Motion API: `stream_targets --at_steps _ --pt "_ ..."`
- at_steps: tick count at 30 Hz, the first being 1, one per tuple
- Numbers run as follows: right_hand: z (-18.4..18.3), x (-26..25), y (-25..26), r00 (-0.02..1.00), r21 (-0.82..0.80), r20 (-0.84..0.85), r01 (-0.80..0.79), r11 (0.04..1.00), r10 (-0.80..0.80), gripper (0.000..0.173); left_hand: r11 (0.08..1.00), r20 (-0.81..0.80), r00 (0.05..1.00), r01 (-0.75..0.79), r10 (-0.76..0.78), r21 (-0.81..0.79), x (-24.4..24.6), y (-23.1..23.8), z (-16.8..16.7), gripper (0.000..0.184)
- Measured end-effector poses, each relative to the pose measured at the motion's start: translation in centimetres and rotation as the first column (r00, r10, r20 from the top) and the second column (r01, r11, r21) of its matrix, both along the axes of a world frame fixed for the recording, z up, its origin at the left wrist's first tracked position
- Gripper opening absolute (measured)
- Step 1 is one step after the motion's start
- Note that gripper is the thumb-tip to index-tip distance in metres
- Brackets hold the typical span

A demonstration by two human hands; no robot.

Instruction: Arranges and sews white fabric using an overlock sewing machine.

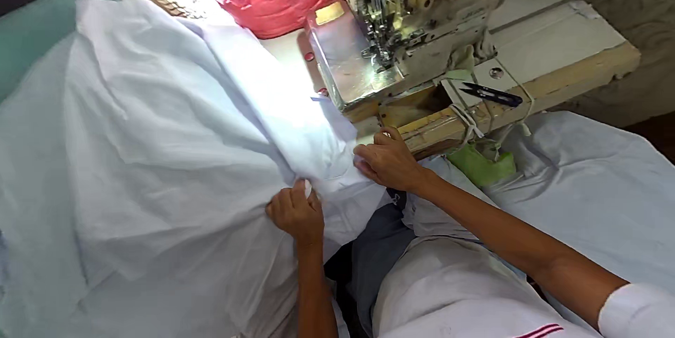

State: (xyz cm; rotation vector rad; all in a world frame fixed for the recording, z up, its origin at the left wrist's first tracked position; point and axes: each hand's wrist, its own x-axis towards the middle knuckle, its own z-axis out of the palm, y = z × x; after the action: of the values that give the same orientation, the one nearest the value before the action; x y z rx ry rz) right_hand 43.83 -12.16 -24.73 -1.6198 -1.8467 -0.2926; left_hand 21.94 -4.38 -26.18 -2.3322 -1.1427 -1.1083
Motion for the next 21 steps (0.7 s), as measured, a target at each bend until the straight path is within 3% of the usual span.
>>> stream_targets --at_steps 4,6,7,10,13,15,17,19,21 --pt "0.0 1.5 -1.6 0.996 -0.048 -0.067 -0.063 0.997 0.06 0.051 0.997 0.006 0.999 0.035 -0.034 -0.064 -1.1 -0.5 0.4 0.029" --pt "1.1 2.1 -3.4 0.983 -0.189 -0.17 -0.101 0.977 0.069 0.082 0.969 0.002 0.999 0.037 -0.038 -0.245 -1.5 -1.5 2.9 0.047" --pt "1.7 2.5 -4.6 0.97 -0.217 -0.233 -0.114 0.97 0.062 0.088 0.947 0.017 0.998 0.065 -0.063 -0.314 -1.7 -2.0 4.5 0.058" --pt "2.8 4.5 -9.7 0.919 -0.189 -0.393 -0.07 0.98 -0.01 0.07 0.936 0.127 0.973 0.223 -0.195 -0.271 -1.7 -4.1 7.9 0.065" --pt "2.3 6.7 -15.9 0.771 -0.307 -0.574 0.111 0.945 -0.277 0.039 0.874 0.231 0.897 0.426 -0.376 -0.232 1.3 -7.5 9.5 0.04" --pt "0.6 7.4 -19.5 0.666 -0.426 -0.6 0.202 0.882 -0.443 0.02 0.715 0.295 0.794 0.608 -0.532 -0.346 4.5 -9.9 9.1 0.02" --pt "-1.3 7.0 -22.2 0.635 -0.528 -0.561 0.219 0.821 -0.531 0.018 0.488 0.341 0.676 0.721 -0.653 -0.493 8.3 -11.1 7.0 0.016" --pt "-3.2 6.5 -23.5 0.65 -0.592 -0.532 0.172 0.787 -0.542 0.025 0.288 0.356 0.604 0.715 -0.712 -0.637 12.0 -11.4 3.7 0.014" --pt "-4.5 6.0 -24.0 0.667 -0.646 -0.531 0.081 0.759 -0.523 0.023 0.163 0.319 0.606 0.605 -0.729 -0.779 14.7 -11.6 0.0 0.014"
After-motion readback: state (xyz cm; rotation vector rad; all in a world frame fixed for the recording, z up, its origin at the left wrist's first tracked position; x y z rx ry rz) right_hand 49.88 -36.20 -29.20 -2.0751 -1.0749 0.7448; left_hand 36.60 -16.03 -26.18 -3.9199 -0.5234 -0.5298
